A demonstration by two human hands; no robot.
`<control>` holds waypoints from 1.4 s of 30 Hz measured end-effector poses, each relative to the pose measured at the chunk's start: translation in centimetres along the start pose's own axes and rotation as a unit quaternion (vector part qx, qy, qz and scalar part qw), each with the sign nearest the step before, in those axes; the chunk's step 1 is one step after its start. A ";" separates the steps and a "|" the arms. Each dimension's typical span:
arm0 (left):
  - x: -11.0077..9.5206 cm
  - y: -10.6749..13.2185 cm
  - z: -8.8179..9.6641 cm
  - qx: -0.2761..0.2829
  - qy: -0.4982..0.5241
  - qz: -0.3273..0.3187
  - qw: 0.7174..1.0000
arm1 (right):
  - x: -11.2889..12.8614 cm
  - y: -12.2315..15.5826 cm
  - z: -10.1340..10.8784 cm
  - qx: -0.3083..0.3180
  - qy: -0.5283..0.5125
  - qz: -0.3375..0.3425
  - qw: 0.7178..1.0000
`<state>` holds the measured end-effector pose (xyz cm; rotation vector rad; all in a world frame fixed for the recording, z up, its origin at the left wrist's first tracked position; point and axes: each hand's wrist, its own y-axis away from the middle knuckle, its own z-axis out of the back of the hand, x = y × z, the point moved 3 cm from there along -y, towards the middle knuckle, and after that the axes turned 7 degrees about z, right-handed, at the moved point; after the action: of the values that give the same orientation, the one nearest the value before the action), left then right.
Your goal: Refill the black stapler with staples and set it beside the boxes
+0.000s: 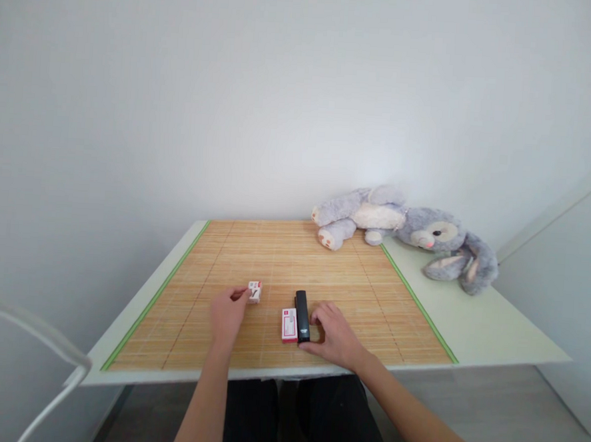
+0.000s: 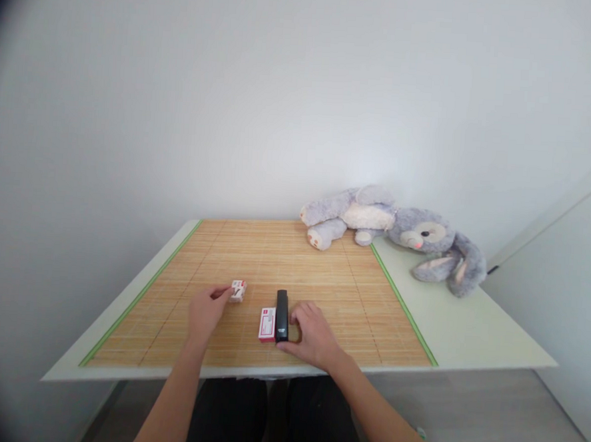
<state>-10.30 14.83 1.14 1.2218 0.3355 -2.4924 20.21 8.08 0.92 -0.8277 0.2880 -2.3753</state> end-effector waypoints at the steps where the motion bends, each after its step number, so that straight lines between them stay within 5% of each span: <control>1: -0.4 0.2 -0.7 0.015 0.008 0.001 1.000 | 0.0 0.0 -0.1 0.009 0.010 0.004 1.000; 10: -2.5 1.2 -5.7 0.146 0.070 0.002 0.987 | 0.1 0.0 -0.1 0.038 0.049 0.011 0.998; 19: -3.4 3.0 -6.5 0.208 0.113 -0.030 0.971 | 0.2 -0.1 -0.1 0.040 0.049 0.016 0.998; 34: -3.2 4.4 -6.4 0.188 0.171 0.012 0.967 | 0.0 0.0 -0.3 0.035 0.060 0.005 0.998; 42: -2.8 9.7 -8.7 0.135 0.240 0.052 0.960 | 1.3 -0.8 -0.7 0.076 0.109 -0.066 0.989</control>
<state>1.42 9.64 -2.37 1.9053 0.0410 -2.1757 18.54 7.95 1.32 -0.5302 0.1397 -2.5794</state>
